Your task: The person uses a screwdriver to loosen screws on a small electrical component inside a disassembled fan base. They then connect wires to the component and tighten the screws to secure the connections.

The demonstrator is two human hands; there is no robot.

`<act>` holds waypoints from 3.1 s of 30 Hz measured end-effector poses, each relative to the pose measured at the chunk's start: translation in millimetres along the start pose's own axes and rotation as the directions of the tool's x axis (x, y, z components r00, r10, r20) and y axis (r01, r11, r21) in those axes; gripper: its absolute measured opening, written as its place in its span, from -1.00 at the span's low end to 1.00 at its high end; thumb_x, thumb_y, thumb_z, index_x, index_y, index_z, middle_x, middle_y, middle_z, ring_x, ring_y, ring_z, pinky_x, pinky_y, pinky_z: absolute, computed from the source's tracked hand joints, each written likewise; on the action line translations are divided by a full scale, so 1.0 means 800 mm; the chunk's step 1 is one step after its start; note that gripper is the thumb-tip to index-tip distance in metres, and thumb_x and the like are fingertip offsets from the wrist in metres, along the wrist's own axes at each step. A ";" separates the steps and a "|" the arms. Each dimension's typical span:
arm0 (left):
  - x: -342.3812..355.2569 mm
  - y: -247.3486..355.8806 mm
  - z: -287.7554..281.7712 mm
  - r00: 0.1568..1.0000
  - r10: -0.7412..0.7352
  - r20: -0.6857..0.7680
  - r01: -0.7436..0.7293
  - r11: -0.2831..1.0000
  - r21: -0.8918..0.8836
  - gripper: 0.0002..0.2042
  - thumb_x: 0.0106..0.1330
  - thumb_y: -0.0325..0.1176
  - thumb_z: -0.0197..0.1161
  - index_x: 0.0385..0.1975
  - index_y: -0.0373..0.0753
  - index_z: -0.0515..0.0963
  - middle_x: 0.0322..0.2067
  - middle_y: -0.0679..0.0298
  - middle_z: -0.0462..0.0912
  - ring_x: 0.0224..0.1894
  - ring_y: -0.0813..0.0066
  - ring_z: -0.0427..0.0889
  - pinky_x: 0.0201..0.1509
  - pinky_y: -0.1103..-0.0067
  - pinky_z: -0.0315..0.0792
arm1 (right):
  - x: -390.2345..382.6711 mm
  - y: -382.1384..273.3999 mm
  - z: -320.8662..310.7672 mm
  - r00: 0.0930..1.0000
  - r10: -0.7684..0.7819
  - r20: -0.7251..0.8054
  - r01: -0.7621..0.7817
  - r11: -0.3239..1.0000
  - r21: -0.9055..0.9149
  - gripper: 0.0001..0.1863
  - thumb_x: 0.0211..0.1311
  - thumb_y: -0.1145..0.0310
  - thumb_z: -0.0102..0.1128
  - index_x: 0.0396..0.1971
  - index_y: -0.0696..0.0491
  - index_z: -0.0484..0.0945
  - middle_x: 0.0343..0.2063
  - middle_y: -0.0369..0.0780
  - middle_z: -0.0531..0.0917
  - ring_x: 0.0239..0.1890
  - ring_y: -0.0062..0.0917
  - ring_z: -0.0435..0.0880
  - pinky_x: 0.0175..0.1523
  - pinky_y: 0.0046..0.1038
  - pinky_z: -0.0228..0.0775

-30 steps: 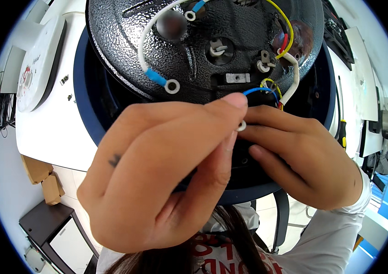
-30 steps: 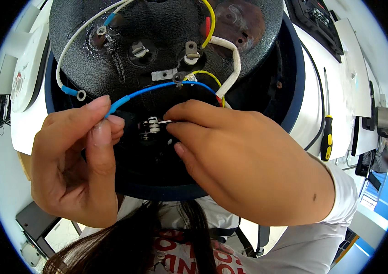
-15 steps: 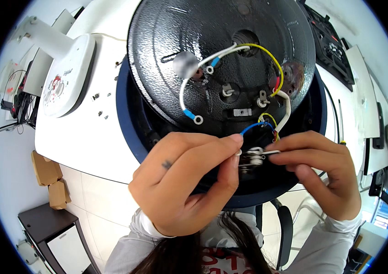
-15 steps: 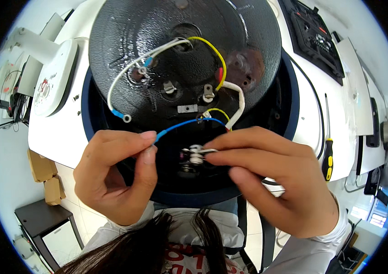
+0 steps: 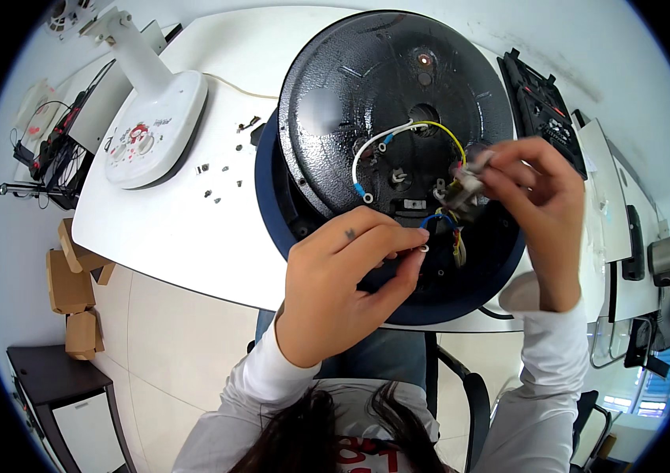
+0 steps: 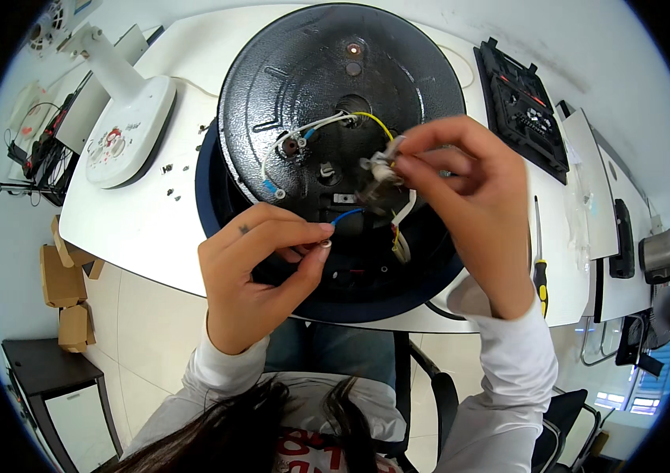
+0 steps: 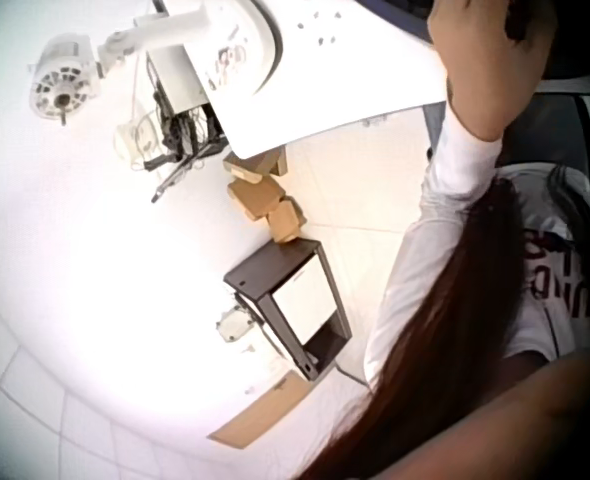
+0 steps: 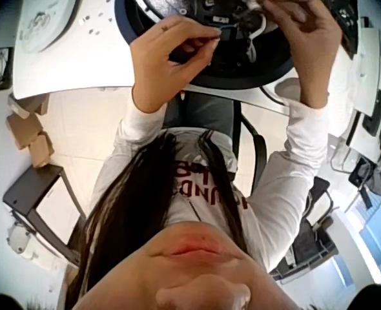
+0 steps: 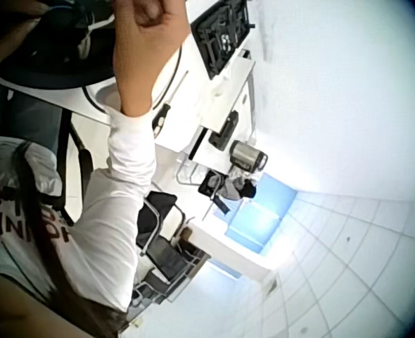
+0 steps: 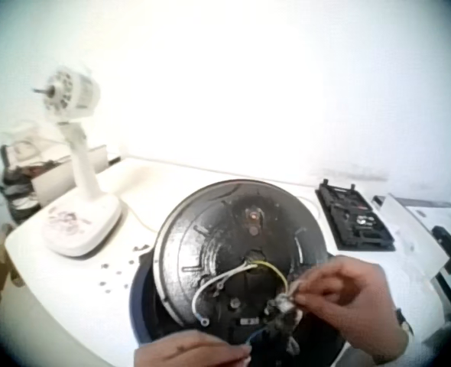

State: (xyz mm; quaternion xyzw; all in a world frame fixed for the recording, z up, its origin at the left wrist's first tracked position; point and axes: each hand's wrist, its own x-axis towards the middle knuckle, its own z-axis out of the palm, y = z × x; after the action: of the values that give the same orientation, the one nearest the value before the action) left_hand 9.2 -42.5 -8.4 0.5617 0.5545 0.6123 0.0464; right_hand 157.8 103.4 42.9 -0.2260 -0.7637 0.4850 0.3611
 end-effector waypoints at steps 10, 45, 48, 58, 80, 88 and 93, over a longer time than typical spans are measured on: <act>-0.007 -0.011 -0.012 0.972 0.073 0.222 -0.053 0.994 -0.096 -0.79 -0.06 -0.58 0.46 -0.38 -0.26 0.69 -0.52 0.32 0.59 -0.55 0.58 0.57 -0.53 0.72 0.44 | 0.023 0.022 0.025 0.988 0.091 0.124 -0.095 0.995 0.026 -0.75 0.18 0.61 0.21 -0.11 0.20 0.53 -0.26 -0.25 0.63 -0.26 -0.67 0.67 -0.16 -0.71 0.47; -0.010 -0.017 -0.008 0.976 0.147 0.159 -0.136 0.987 -0.082 -0.80 -0.06 -0.56 0.46 -0.39 -0.22 0.68 -0.58 0.33 0.56 -0.59 0.50 0.56 -0.57 0.64 0.39 | 0.014 0.014 0.025 0.978 -0.146 0.146 0.206 0.740 -0.640 -0.83 0.06 0.57 0.30 -0.32 0.06 0.64 -0.47 -0.41 0.62 -0.50 -0.80 0.40 -0.49 -0.69 0.10; -0.010 -0.016 -0.007 0.984 0.137 0.117 -0.127 0.988 -0.089 -0.80 -0.05 -0.57 0.46 -0.39 -0.22 0.68 -0.59 0.33 0.55 -0.61 0.53 0.54 -0.58 0.66 0.37 | 0.014 0.014 0.024 0.994 -0.040 0.104 0.093 0.808 -0.581 -0.83 0.08 0.56 0.29 -0.29 0.07 0.65 -0.47 -0.41 0.62 -0.52 -0.83 0.34 -0.48 -0.71 0.08; -0.009 -0.010 -0.004 0.993 0.117 -0.010 -0.117 0.993 -0.030 -0.81 -0.02 -0.63 0.41 -0.38 -0.25 0.69 -0.66 0.36 0.52 -0.70 0.70 0.40 -0.65 0.76 0.19 | 0.015 0.015 0.025 0.994 -0.041 0.102 0.089 0.847 -0.524 -0.84 0.05 0.54 0.28 -0.32 0.11 0.65 -0.53 -0.32 0.64 -0.60 -0.73 0.31 -0.46 -0.66 0.18; -0.007 -0.005 -0.031 0.957 -0.244 -0.157 0.257 0.963 0.074 -0.78 0.16 -0.53 0.30 -0.18 -0.34 0.57 -0.36 0.19 0.65 -0.31 0.43 0.64 -0.27 0.60 0.46 | -0.016 0.037 0.028 0.997 0.058 0.040 -0.056 0.996 -0.066 -0.88 0.20 0.47 0.26 -0.27 0.13 0.62 -0.48 -0.34 0.68 -0.45 -0.80 0.60 -0.42 -0.76 0.29; 0.036 -0.023 -0.039 0.925 -0.352 0.146 0.361 0.932 -0.037 -0.80 0.26 -0.42 0.28 -0.21 -0.40 0.62 -0.44 0.24 0.68 -0.37 0.63 0.61 -0.26 0.70 0.44 | -0.010 0.031 0.030 0.989 0.090 0.113 -0.076 0.990 -0.120 -0.85 0.21 0.49 0.25 -0.23 0.16 0.66 -0.46 -0.28 0.70 -0.39 -0.73 0.63 -0.28 -0.71 0.41; 0.046 -0.041 -0.039 0.906 -0.368 0.209 0.418 0.854 -0.309 -0.83 0.26 -0.42 0.30 -0.25 -0.38 0.61 -0.40 0.23 0.69 -0.32 0.60 0.64 -0.22 0.70 0.45 | -0.008 0.024 0.036 0.989 0.082 0.126 -0.067 0.991 -0.119 -0.84 0.22 0.46 0.24 -0.23 0.15 0.66 -0.44 -0.29 0.70 -0.38 -0.73 0.62 -0.25 -0.70 0.40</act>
State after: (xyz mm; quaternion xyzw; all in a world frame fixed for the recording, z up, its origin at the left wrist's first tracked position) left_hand -45.7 -24.6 -1.0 0.4612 0.5362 0.6362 0.3082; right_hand 139.2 90.5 15.7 -0.2425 -0.8031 0.4675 0.2786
